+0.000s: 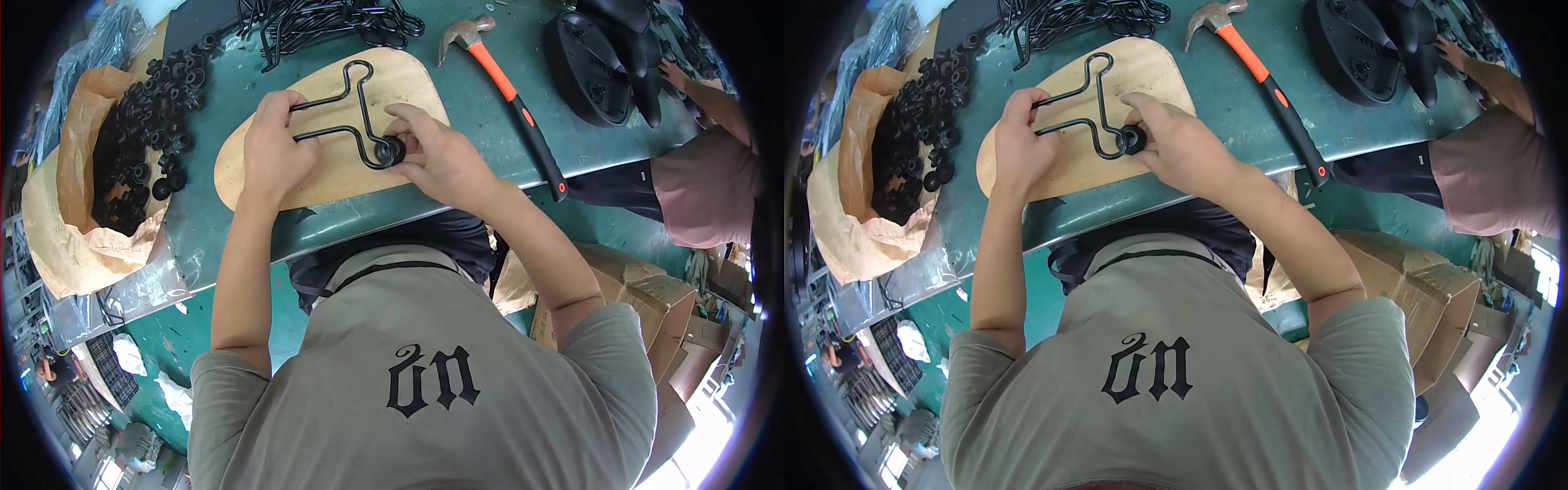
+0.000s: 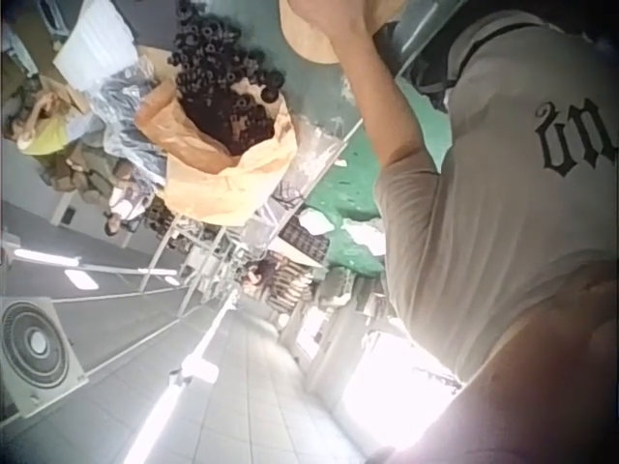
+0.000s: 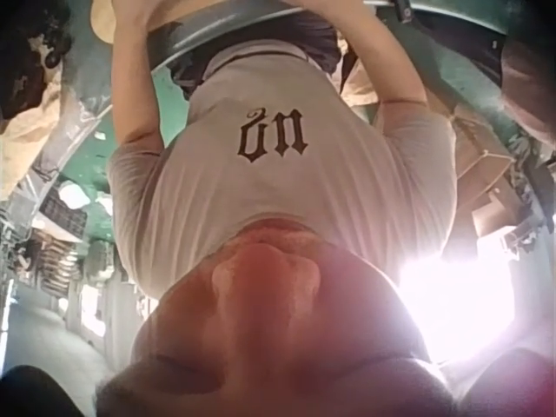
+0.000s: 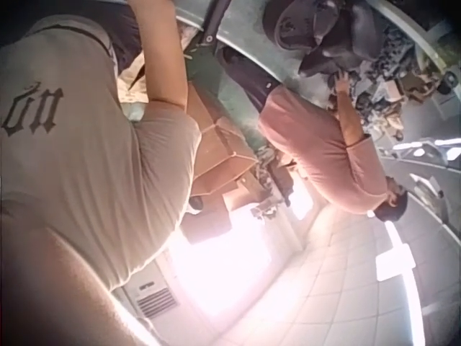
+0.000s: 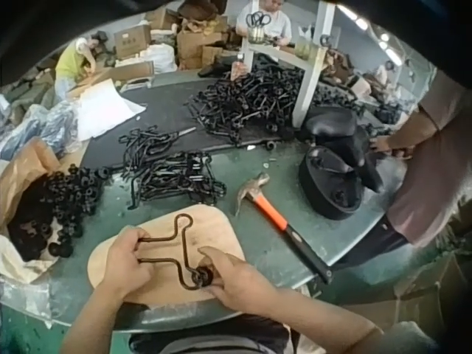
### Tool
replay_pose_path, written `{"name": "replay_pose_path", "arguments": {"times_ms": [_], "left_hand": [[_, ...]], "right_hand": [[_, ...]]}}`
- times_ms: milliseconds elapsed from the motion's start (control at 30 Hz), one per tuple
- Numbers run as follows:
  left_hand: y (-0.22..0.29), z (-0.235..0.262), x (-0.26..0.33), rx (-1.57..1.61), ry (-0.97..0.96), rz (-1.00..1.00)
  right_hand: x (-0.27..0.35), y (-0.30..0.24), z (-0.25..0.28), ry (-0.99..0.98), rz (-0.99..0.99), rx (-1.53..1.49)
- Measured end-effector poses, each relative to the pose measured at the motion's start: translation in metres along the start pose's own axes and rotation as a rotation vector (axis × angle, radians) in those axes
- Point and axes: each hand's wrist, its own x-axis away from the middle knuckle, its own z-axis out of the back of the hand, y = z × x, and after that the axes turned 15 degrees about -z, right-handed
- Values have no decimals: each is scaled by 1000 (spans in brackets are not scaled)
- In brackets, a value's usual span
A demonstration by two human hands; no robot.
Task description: Assembling bicycle seats by hammering plastic caps into the base to secure the metal rails while using a template jig.
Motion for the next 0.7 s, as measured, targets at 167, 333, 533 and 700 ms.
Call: {"name": "replay_pose_path", "arguments": {"times_ms": [167, 333, 533, 700], "left_hand": [[-12, -7, -1, -233, -38, -173], [-8, 15, -2, -215, -142, -118], [13, 26, -51, 38, -365, 385], [1, 2, -40, -401, -395, 234]], "right_hand": [[-2, -7, -10, -56, -66, -88], [7, 18, 37, 314, 136, 417], [46, 81, 85, 445, -630, 864], [67, 85, 84, 458, -621, 857]]}}
